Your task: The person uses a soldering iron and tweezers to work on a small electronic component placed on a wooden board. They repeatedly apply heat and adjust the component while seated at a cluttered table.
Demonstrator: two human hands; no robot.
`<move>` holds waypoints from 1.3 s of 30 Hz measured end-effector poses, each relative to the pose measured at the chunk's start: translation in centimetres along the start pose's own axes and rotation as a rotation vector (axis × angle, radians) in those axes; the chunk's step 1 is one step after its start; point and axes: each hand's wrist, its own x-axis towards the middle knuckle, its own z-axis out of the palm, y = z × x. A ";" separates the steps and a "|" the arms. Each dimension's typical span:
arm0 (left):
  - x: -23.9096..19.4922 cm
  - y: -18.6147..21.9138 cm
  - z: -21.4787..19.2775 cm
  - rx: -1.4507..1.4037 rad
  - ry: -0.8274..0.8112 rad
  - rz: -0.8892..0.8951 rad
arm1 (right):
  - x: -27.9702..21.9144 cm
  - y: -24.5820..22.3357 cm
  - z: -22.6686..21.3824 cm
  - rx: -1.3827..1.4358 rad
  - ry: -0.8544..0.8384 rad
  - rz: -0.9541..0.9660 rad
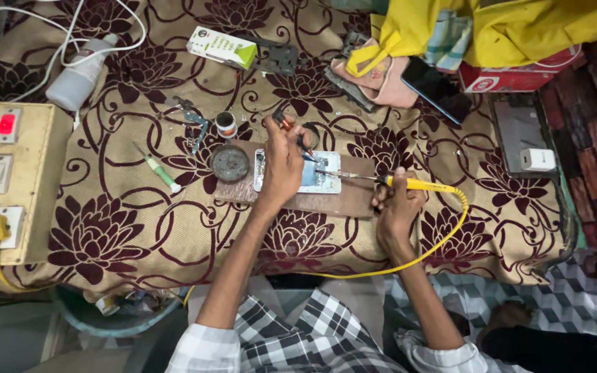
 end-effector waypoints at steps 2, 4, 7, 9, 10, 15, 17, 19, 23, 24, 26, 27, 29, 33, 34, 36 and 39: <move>0.2 0.2 0.0 0.012 0.002 -0.050 | 0.2 0.3 -0.1 0.046 -0.007 -0.014; 0.2 0.3 0.1 0.009 0.012 -0.038 | 0.4 0.4 -0.2 0.076 0.015 -0.009; -0.2 0.4 0.0 -0.002 0.029 0.035 | 0.2 0.3 -0.3 0.093 0.054 0.006; -0.3 0.4 -0.1 0.008 0.018 0.048 | 0.0 0.1 -0.3 0.106 0.031 -0.029; -0.1 0.4 -0.1 -0.007 0.019 0.048 | 0.0 -0.2 -0.2 0.141 0.055 -0.003; 0.4 0.2 0.3 -0.128 -0.019 -0.026 | 0.2 -0.7 -0.1 -0.007 0.042 0.047; -0.1 0.1 0.4 -0.080 0.012 0.052 | 0.0 -0.4 -0.4 0.069 0.047 0.000; -0.5 0.2 -0.2 -0.045 0.023 0.073 | -0.4 0.2 -0.4 0.107 0.023 -0.019; -0.2 0.4 0.3 -0.073 0.008 0.064 | 0.0 0.3 -1.1 0.116 -0.006 -0.024; -0.1 0.4 0.2 -0.081 0.007 0.071 | 0.1 0.5 -1.1 0.131 0.005 -0.018; 0.1 0.2 0.1 -0.073 0.004 0.050 | 0.3 0.8 -1.2 0.193 0.019 -0.022; 0.1 0.0 0.1 -0.070 0.004 0.038 | 0.4 0.9 -1.3 0.223 0.026 -0.023; 0.1 -0.3 0.1 -0.051 0.010 0.037 | 0.4 1.0 -1.4 0.210 0.051 -0.002; 0.1 -0.5 0.2 -0.052 -0.007 0.085 | 0.2 0.9 -1.3 0.192 -0.033 -0.043; 0.1 -0.5 0.2 -0.058 -0.007 0.082 | 0.2 0.8 -1.2 0.187 -0.051 -0.053; 0.2 -0.5 0.2 -0.070 -0.006 0.075 | 0.2 0.7 -0.9 0.176 -0.088 -0.072; 0.0 -0.6 0.2 -0.042 -0.009 0.054 | 0.2 0.5 -0.9 0.184 -0.024 -0.050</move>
